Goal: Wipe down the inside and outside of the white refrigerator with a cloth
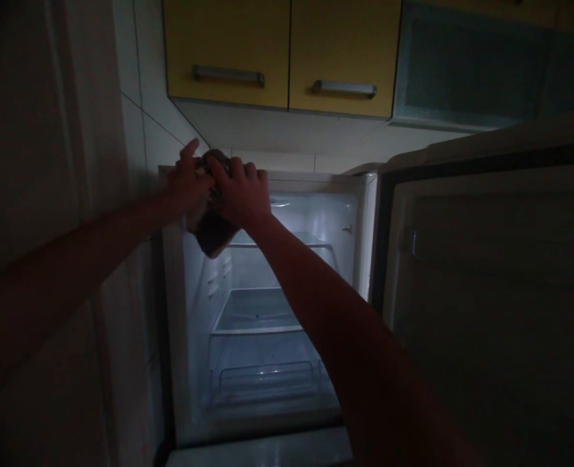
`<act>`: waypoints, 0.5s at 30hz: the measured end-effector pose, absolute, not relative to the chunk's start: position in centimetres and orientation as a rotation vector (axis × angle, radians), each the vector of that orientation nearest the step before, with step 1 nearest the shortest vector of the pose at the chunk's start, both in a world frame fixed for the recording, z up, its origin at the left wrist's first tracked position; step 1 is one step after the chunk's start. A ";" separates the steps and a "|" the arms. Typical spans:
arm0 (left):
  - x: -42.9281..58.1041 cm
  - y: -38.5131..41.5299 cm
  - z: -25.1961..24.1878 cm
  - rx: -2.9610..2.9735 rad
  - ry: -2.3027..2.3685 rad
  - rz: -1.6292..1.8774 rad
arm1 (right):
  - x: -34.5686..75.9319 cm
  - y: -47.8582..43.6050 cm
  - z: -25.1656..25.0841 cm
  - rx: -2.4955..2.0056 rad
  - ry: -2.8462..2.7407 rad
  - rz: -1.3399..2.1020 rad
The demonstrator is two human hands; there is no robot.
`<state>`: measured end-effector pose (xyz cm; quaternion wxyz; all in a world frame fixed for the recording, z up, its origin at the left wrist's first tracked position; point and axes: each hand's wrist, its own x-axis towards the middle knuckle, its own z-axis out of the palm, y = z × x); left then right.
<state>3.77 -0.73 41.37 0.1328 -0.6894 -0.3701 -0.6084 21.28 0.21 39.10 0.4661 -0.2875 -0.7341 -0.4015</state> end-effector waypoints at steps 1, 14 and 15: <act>3.7 -1.4 39.9 -1.852 -1.035 -1.816 | 21.6 0.6 39.9 -0.703 -1.814 -1.009; 6.9 -6.5 -14.7 -2.148 -0.841 -1.237 | 21.6 3.2 42.6 -0.689 -1.761 -0.979; 6.3 -6.4 -17.8 -2.093 -0.858 -1.250 | 20.1 2.9 42.4 -0.696 -1.802 -0.999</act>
